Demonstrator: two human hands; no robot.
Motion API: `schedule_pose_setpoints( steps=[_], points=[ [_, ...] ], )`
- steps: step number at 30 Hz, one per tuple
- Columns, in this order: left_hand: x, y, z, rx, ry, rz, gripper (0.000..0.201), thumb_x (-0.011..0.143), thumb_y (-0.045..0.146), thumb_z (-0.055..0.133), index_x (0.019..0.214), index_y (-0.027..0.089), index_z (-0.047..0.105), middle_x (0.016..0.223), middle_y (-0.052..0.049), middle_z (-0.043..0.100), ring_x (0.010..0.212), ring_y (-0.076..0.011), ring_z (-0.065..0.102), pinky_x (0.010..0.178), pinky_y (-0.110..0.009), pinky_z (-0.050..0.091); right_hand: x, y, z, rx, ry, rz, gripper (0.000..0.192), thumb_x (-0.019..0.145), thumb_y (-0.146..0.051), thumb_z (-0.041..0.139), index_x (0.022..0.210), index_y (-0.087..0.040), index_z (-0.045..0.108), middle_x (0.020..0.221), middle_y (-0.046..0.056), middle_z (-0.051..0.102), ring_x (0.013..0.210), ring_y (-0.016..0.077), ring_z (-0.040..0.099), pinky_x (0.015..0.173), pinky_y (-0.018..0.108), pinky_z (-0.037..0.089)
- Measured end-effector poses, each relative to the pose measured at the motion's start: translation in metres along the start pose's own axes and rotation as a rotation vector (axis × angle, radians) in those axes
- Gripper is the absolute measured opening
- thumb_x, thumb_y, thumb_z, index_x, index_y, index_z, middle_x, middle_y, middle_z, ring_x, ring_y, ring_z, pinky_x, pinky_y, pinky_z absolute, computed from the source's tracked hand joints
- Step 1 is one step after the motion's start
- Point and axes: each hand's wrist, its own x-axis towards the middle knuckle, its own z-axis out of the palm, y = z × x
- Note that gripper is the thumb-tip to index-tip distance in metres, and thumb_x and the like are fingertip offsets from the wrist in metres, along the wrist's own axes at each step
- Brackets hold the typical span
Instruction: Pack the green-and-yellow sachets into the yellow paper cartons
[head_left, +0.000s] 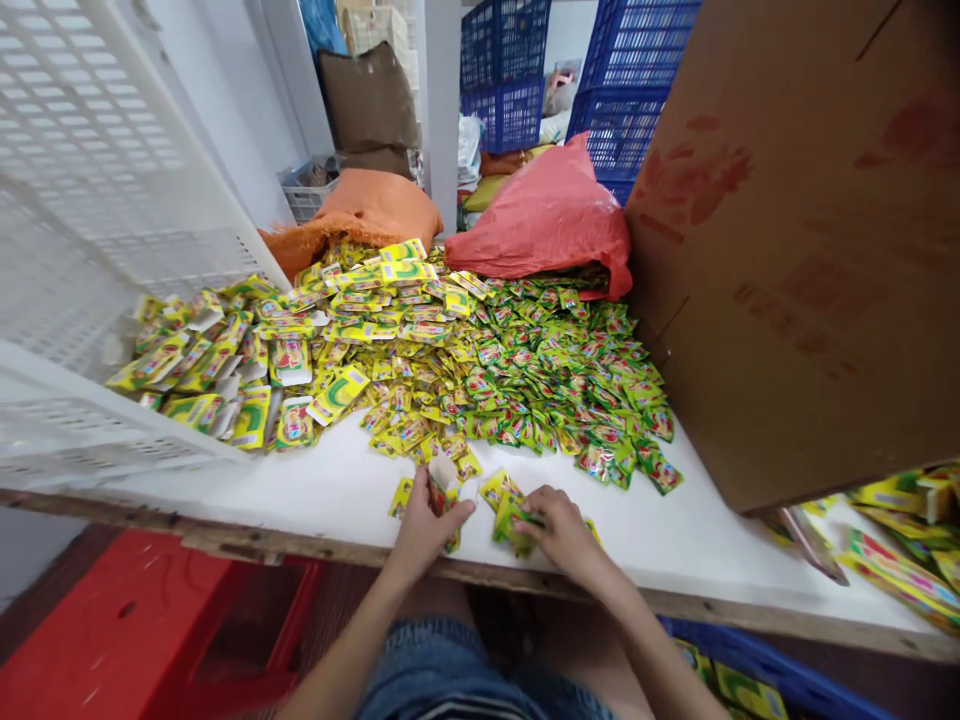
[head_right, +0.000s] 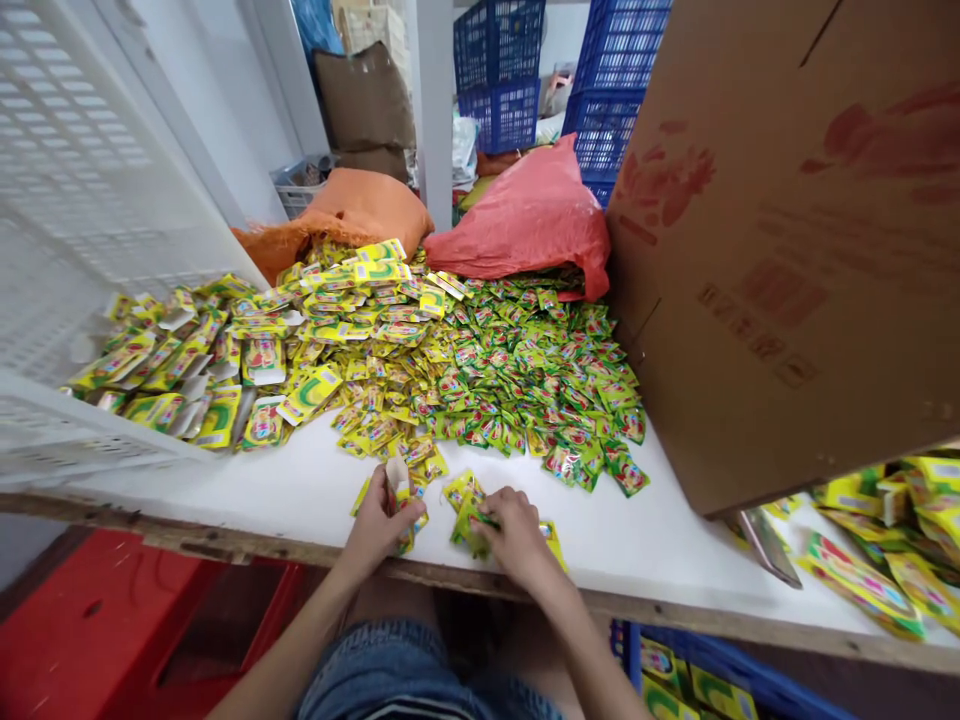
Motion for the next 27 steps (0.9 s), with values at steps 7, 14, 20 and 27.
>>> schedule_pose_setpoints(
  steps=[7,14,20,27],
  points=[
    [-0.01,0.0,0.01,0.254,-0.1,0.026,0.032,0.069,0.03,0.065,0.094,0.018,0.05,0.086,-0.003,0.06,0.081,-0.0193,0.057,0.075,-0.031,0.044,-0.011,-0.016,0.015,-0.109,0.026,0.018,0.021,0.074,-0.019,0.055,0.095,-0.02,0.056,0.087,0.006,0.059,0.086,0.0228,0.05,0.074,0.033,0.034],
    [-0.008,0.002,0.001,-0.124,-0.218,-0.188,0.045,0.069,0.034,0.066,0.107,0.015,0.049,0.086,-0.007,0.066,0.075,-0.019,0.062,0.072,-0.033,0.047,-0.02,-0.027,0.014,-0.023,-0.119,-0.084,0.018,0.075,-0.014,0.05,0.092,-0.02,0.054,0.094,0.006,0.06,0.09,0.022,0.053,0.075,0.03,0.038],
    [-0.006,-0.002,0.007,-0.177,-0.297,-0.27,0.032,0.066,0.036,0.069,0.083,0.012,0.059,0.067,-0.003,0.062,0.056,-0.0129,0.056,0.059,-0.027,0.047,-0.02,-0.032,-0.006,0.223,-0.12,-0.114,0.011,0.082,-0.023,0.047,0.088,-0.02,0.055,0.085,0.004,0.063,0.082,0.0198,0.058,0.071,0.027,0.041],
    [-0.007,0.0,0.014,-0.007,-0.362,-0.261,0.033,0.062,0.031,0.072,0.089,0.014,0.063,0.071,-0.002,0.062,0.061,-0.014,0.055,0.058,-0.025,0.045,0.007,-0.059,0.001,0.54,0.419,-0.113,0.018,0.088,-0.034,0.038,0.095,-0.02,0.048,0.085,0.002,0.055,0.082,0.0168,0.052,0.07,0.026,0.042]
  ],
)
